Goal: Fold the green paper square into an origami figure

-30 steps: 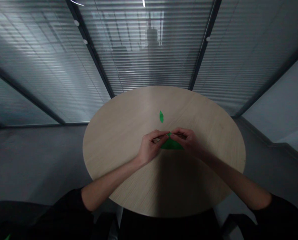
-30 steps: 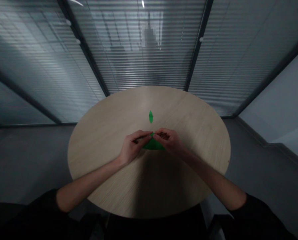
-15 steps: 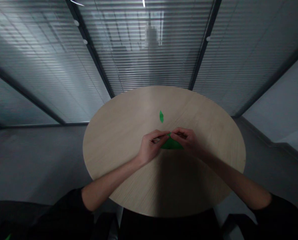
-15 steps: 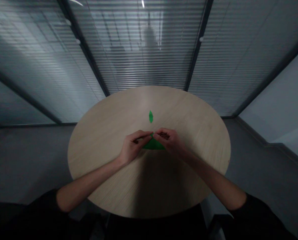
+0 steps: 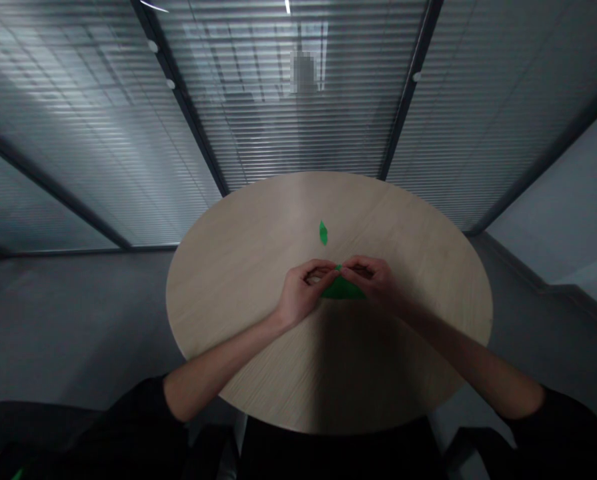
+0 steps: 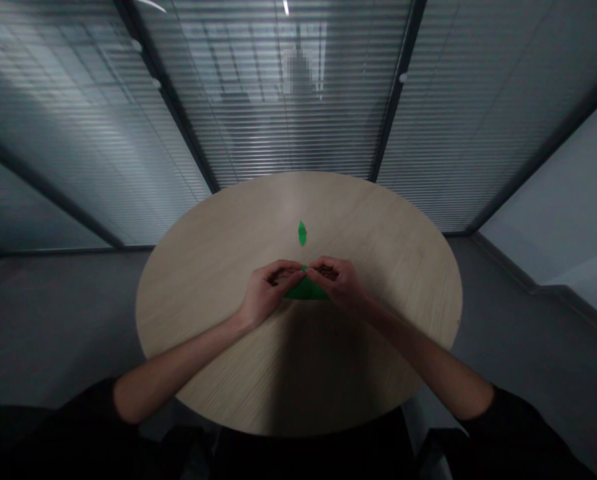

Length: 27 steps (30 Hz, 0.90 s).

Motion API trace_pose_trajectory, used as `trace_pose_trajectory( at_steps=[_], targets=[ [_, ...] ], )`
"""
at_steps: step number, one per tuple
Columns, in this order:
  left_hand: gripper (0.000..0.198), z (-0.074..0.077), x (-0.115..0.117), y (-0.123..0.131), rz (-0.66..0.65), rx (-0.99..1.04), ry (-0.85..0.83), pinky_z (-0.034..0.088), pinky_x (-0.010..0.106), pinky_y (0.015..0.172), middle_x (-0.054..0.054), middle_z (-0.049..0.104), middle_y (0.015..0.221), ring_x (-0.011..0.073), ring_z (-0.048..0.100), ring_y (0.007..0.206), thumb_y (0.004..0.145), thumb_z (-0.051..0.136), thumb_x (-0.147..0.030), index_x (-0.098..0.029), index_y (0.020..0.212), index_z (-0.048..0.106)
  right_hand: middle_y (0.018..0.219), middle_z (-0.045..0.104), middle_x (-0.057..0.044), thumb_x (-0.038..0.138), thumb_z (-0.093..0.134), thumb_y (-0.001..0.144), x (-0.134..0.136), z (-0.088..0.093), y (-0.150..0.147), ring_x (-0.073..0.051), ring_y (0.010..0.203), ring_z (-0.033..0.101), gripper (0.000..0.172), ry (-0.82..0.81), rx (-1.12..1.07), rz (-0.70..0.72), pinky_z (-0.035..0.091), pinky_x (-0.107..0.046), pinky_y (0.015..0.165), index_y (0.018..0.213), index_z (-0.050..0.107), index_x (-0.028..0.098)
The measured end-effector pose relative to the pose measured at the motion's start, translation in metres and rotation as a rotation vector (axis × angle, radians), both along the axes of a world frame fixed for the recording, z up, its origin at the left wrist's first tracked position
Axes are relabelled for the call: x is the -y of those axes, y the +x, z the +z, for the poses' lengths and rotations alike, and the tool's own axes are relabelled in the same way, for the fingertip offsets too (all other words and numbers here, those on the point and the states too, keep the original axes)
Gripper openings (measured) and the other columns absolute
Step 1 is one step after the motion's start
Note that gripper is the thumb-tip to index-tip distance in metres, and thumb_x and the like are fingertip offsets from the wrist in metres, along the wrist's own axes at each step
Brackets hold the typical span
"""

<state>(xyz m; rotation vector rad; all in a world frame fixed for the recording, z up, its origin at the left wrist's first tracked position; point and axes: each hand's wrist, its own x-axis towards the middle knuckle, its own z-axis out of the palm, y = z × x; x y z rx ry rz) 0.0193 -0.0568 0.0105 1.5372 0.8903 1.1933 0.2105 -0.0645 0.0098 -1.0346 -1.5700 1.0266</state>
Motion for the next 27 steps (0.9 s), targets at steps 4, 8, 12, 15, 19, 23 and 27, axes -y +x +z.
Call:
trace_pose_trajectory(
  at_steps=[4, 8, 12, 15, 19, 23, 27],
  targets=[
    [0.017, 0.0012, -0.0010, 0.0000, 0.009, -0.027, -0.004, 0.054, 0.027, 0.065, 0.006, 0.077, 0.081, 0.0161, 0.068, 0.070, 0.084, 0.077, -0.034, -0.016, 0.086, 0.077, 0.071, 0.067, -0.002, 0.045, 0.072, 0.086, -0.0013, -0.0019, 0.0003, -0.014, 0.062, 0.059, 0.026, 0.002, 0.015, -0.015, 0.045, -0.026, 0.057, 0.081, 0.072, 0.019],
    [0.021, 0.0012, -0.0020, 0.0001, -0.006, -0.032, -0.050, 0.052, 0.026, 0.059, 0.005, 0.074, 0.075, 0.0154, 0.065, 0.065, 0.084, 0.076, -0.037, -0.016, 0.084, 0.075, 0.071, 0.067, -0.002, 0.045, 0.072, 0.086, -0.0020, -0.0019, -0.0004, -0.014, 0.063, 0.058, 0.026, 0.012, 0.030, -0.017, 0.044, -0.025, 0.057, 0.080, 0.072, 0.019],
    [0.024, 0.0005, -0.0020, 0.0002, -0.010, -0.026, -0.069, 0.051, 0.025, 0.058, 0.005, 0.073, 0.075, 0.0150, 0.064, 0.065, 0.083, 0.076, -0.041, -0.016, 0.083, 0.074, 0.073, 0.068, -0.002, 0.046, 0.071, 0.087, -0.0010, 0.0000, -0.0006, -0.014, 0.064, 0.059, 0.027, -0.012, 0.039, 0.002, 0.046, -0.026, 0.057, 0.082, 0.073, 0.019],
    [0.024, 0.0003, -0.0021, 0.0000, -0.009, -0.032, -0.073, 0.049, 0.025, 0.058, 0.004, 0.072, 0.074, 0.0143, 0.062, 0.064, 0.083, 0.075, -0.040, -0.016, 0.083, 0.074, 0.075, 0.069, -0.003, 0.048, 0.071, 0.087, -0.0007, 0.0002, 0.0000, -0.015, 0.066, 0.061, 0.029, -0.022, 0.035, 0.009, 0.047, -0.026, 0.059, 0.083, 0.073, 0.019],
    [0.024, 0.0008, -0.0042, -0.0006, 0.032, -0.022, -0.059, 0.049, 0.025, 0.059, 0.004, 0.071, 0.075, 0.0140, 0.062, 0.065, 0.083, 0.075, -0.040, -0.017, 0.082, 0.073, 0.073, 0.067, -0.002, 0.048, 0.073, 0.085, -0.0017, -0.0015, 0.0010, -0.013, 0.063, 0.059, 0.029, -0.039, 0.026, 0.037, 0.047, -0.025, 0.058, 0.081, 0.073, 0.018],
    [0.024, 0.0026, -0.0059, -0.0014, 0.046, 0.016, -0.075, 0.049, 0.025, 0.060, 0.003, 0.070, 0.075, 0.0147, 0.062, 0.066, 0.083, 0.076, -0.041, -0.017, 0.082, 0.072, 0.070, 0.065, -0.001, 0.047, 0.074, 0.084, -0.0020, -0.0020, 0.0011, -0.012, 0.060, 0.057, 0.030, -0.052, 0.028, 0.028, 0.044, -0.025, 0.056, 0.079, 0.072, 0.018],
    [0.027, 0.0035, -0.0052, -0.0014, 0.023, 0.042, -0.100, 0.048, 0.025, 0.059, 0.002, 0.069, 0.072, 0.0139, 0.060, 0.063, 0.083, 0.077, -0.043, -0.017, 0.083, 0.070, 0.070, 0.065, -0.001, 0.047, 0.074, 0.085, -0.0017, -0.0016, 0.0006, -0.013, 0.061, 0.057, 0.029, -0.037, 0.043, 0.027, 0.046, -0.025, 0.057, 0.078, 0.072, 0.018]
  ],
)
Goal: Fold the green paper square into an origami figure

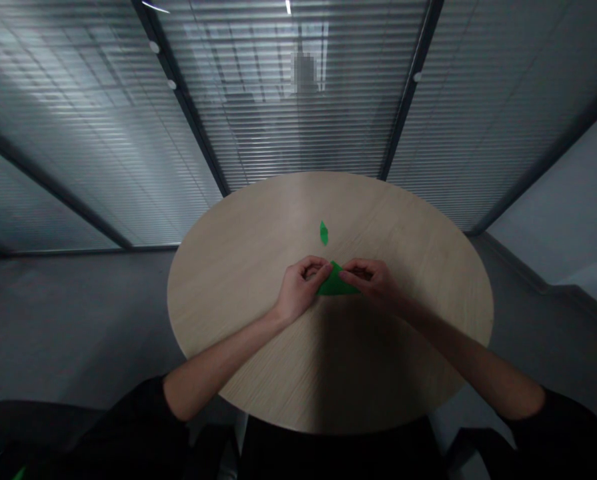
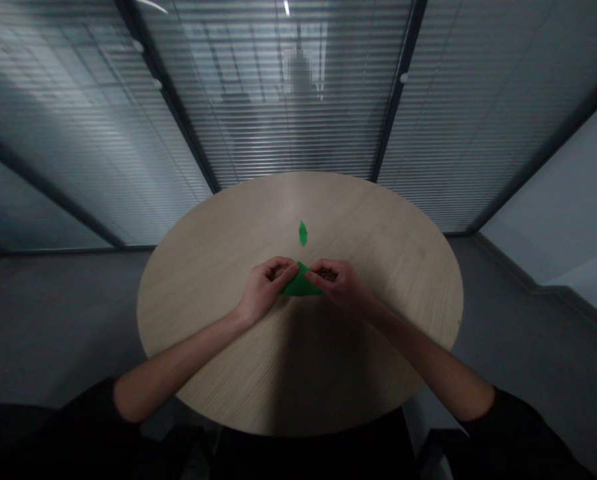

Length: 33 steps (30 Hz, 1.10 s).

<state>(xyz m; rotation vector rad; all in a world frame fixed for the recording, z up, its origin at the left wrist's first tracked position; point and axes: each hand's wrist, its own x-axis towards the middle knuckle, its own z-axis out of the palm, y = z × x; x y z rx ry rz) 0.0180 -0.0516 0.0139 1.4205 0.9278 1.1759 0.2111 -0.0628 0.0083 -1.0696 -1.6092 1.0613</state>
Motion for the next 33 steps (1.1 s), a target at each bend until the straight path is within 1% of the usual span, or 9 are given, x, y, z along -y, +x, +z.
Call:
trace_pose_trajectory(
  at_steps=[6, 12, 17, 24, 28, 33],
  targets=[
    [0.032, -0.001, -0.001, 0.000, 0.000, 0.026, -0.015, 0.047, 0.025, 0.056, 0.002, 0.068, 0.071, 0.0137, 0.059, 0.062, 0.081, 0.080, -0.047, -0.017, 0.082, 0.069, 0.073, 0.069, -0.002, 0.050, 0.075, 0.085, -0.001, -0.002, 0.001, -0.014, 0.063, 0.062, 0.031, -0.006, -0.003, -0.007, 0.049, -0.026, 0.058, 0.080, 0.073, 0.019],
    [0.035, 0.001, -0.007, -0.005, 0.114, 0.042, 0.004, 0.046, 0.024, 0.056, 0.002, 0.067, 0.070, 0.0136, 0.058, 0.062, 0.081, 0.079, -0.050, -0.017, 0.082, 0.069, 0.069, 0.071, -0.003, 0.049, 0.077, 0.083, -0.002, 0.000, 0.004, -0.014, 0.061, 0.065, 0.032, -0.122, 0.003, 0.039, 0.053, -0.026, 0.060, 0.079, 0.071, 0.018],
    [0.034, -0.001, -0.010, -0.006, 0.163, 0.043, -0.003, 0.047, 0.024, 0.058, 0.002, 0.066, 0.069, 0.0136, 0.058, 0.064, 0.081, 0.079, -0.048, -0.016, 0.081, 0.069, 0.065, 0.069, -0.003, 0.052, 0.074, 0.085, -0.005, -0.003, 0.006, -0.013, 0.057, 0.063, 0.036, -0.112, 0.045, 0.022, 0.051, -0.026, 0.056, 0.075, 0.067, 0.018],
    [0.037, -0.003, -0.009, -0.006, 0.132, 0.052, -0.026, 0.047, 0.023, 0.057, 0.002, 0.067, 0.070, 0.0135, 0.059, 0.063, 0.081, 0.080, -0.051, -0.016, 0.081, 0.069, 0.062, 0.066, -0.002, 0.055, 0.074, 0.086, -0.004, -0.001, 0.011, -0.012, 0.055, 0.059, 0.040, -0.121, 0.105, 0.059, 0.046, -0.024, 0.053, 0.071, 0.065, 0.018],
    [0.042, -0.002, -0.010, -0.007, 0.100, 0.079, -0.042, 0.047, 0.024, 0.057, 0.002, 0.069, 0.072, 0.0136, 0.060, 0.063, 0.078, 0.082, -0.056, -0.017, 0.084, 0.069, 0.065, 0.068, -0.002, 0.054, 0.075, 0.085, -0.001, 0.002, 0.011, -0.013, 0.057, 0.062, 0.036, -0.090, 0.069, 0.025, 0.049, -0.024, 0.054, 0.077, 0.069, 0.019],
    [0.042, -0.001, -0.010, -0.006, 0.071, 0.114, -0.039, 0.047, 0.025, 0.060, 0.002, 0.068, 0.074, 0.0138, 0.061, 0.066, 0.077, 0.082, -0.056, -0.017, 0.085, 0.067, 0.068, 0.070, -0.002, 0.051, 0.077, 0.083, -0.001, 0.001, 0.011, -0.014, 0.060, 0.064, 0.033, -0.023, 0.020, -0.008, 0.051, -0.026, 0.058, 0.083, 0.071, 0.019]
  ],
)
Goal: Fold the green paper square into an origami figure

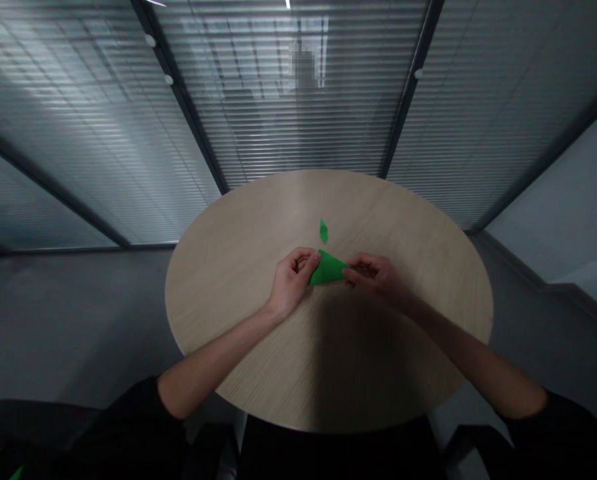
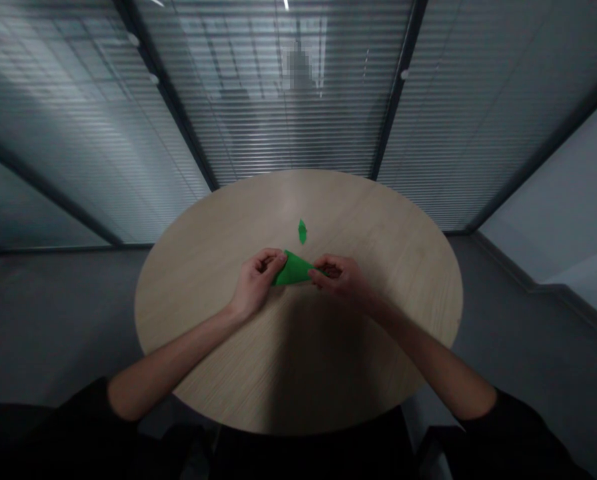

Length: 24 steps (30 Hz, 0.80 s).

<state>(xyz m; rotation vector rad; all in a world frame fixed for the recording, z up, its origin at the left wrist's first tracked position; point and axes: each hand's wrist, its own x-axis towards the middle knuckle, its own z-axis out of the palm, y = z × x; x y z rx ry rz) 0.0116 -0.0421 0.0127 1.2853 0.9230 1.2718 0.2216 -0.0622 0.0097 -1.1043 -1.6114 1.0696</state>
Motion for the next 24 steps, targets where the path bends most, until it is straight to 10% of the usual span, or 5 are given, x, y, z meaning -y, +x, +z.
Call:
trace_pose_trajectory(
  at_steps=[24],
  targets=[
    [0.036, -0.007, -0.007, -0.004, 0.066, 0.040, 0.001, 0.047, 0.025, 0.061, 0.002, 0.069, 0.075, 0.0143, 0.061, 0.067, 0.080, 0.082, -0.051, -0.017, 0.085, 0.070, 0.060, 0.063, 0.000, 0.041, 0.080, 0.077, -0.001, 0.013, 0.010, -0.013, 0.054, 0.057, 0.027, -0.109, -0.110, -0.026, 0.047, -0.027, 0.054, 0.071, 0.065, 0.019]
  ],
)
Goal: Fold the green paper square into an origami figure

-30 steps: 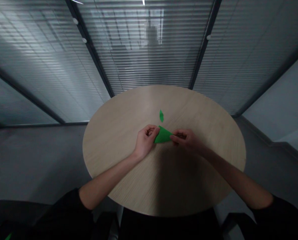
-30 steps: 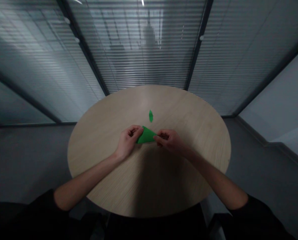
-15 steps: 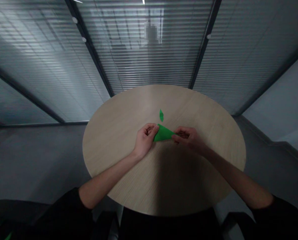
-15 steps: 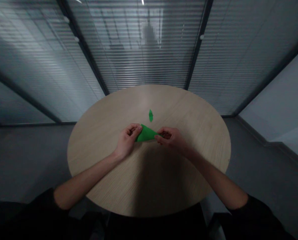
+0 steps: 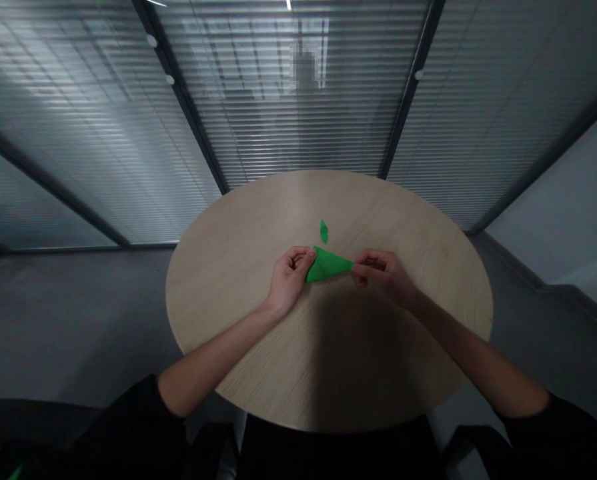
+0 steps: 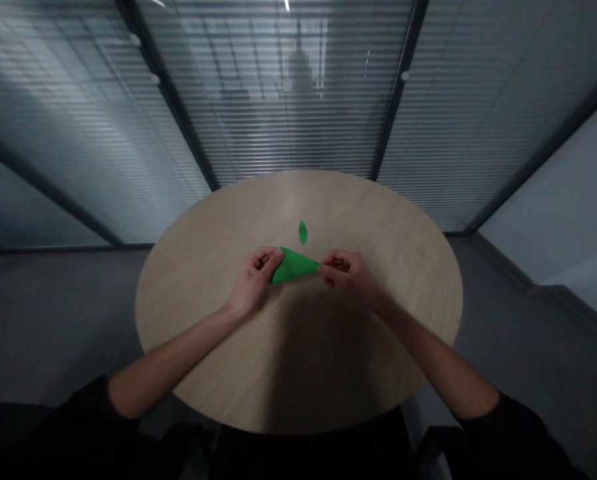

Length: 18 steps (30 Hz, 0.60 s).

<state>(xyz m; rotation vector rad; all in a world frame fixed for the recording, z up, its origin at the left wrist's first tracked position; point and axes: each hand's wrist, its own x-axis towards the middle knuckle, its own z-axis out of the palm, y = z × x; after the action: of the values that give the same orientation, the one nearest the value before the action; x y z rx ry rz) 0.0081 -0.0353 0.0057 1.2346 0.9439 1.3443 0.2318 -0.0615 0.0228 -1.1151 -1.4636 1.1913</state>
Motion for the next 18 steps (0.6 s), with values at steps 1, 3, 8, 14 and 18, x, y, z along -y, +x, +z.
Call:
trace_pose_trajectory(
  at_steps=[1, 3, 8, 14, 18],
  targets=[
    [0.037, 0.000, -0.001, 0.000, 0.003, 0.003, -0.001, 0.047, 0.025, 0.060, 0.002, 0.069, 0.074, 0.0141, 0.061, 0.067, 0.080, 0.083, -0.051, -0.017, 0.085, 0.071, 0.059, 0.062, 0.001, 0.040, 0.079, 0.077, -0.001, 0.000, 0.001, -0.013, 0.054, 0.056, 0.027, -0.003, -0.006, -0.005, 0.046, -0.027, 0.054, 0.069, 0.065, 0.020],
    [0.037, -0.001, -0.002, -0.002, 0.012, 0.007, -0.001, 0.047, 0.025, 0.060, 0.002, 0.069, 0.074, 0.0139, 0.060, 0.066, 0.079, 0.083, -0.051, -0.017, 0.085, 0.070, 0.057, 0.061, 0.001, 0.038, 0.077, 0.077, -0.002, -0.001, 0.004, -0.013, 0.053, 0.055, 0.025, 0.002, -0.025, -0.022, 0.046, -0.027, 0.054, 0.066, 0.064, 0.020],
    [0.037, -0.002, -0.005, -0.005, 0.029, 0.014, 0.010, 0.046, 0.024, 0.060, 0.001, 0.067, 0.073, 0.0136, 0.060, 0.066, 0.080, 0.082, -0.052, -0.017, 0.085, 0.070, 0.056, 0.059, 0.001, 0.034, 0.075, 0.079, -0.005, -0.002, 0.008, -0.013, 0.052, 0.054, 0.024, 0.030, -0.069, -0.064, 0.045, -0.028, 0.054, 0.065, 0.063, 0.020],
    [0.039, 0.001, -0.002, -0.003, 0.008, -0.002, 0.013, 0.045, 0.024, 0.060, 0.001, 0.067, 0.073, 0.0131, 0.058, 0.065, 0.079, 0.083, -0.053, -0.017, 0.085, 0.069, 0.063, 0.066, -0.001, 0.045, 0.073, 0.084, -0.002, 0.001, 0.003, -0.013, 0.055, 0.059, 0.028, 0.039, -0.066, -0.056, 0.048, -0.027, 0.056, 0.076, 0.069, 0.018],
    [0.038, 0.002, 0.001, 0.000, -0.015, -0.020, 0.012, 0.046, 0.024, 0.061, 0.001, 0.068, 0.073, 0.0129, 0.059, 0.065, 0.078, 0.083, -0.051, -0.016, 0.085, 0.069, 0.073, 0.071, -0.003, 0.051, 0.079, 0.081, 0.000, -0.002, -0.003, -0.013, 0.059, 0.062, 0.035, -0.024, -0.010, 0.076, 0.050, -0.025, 0.056, 0.092, 0.074, 0.018]
  ],
)
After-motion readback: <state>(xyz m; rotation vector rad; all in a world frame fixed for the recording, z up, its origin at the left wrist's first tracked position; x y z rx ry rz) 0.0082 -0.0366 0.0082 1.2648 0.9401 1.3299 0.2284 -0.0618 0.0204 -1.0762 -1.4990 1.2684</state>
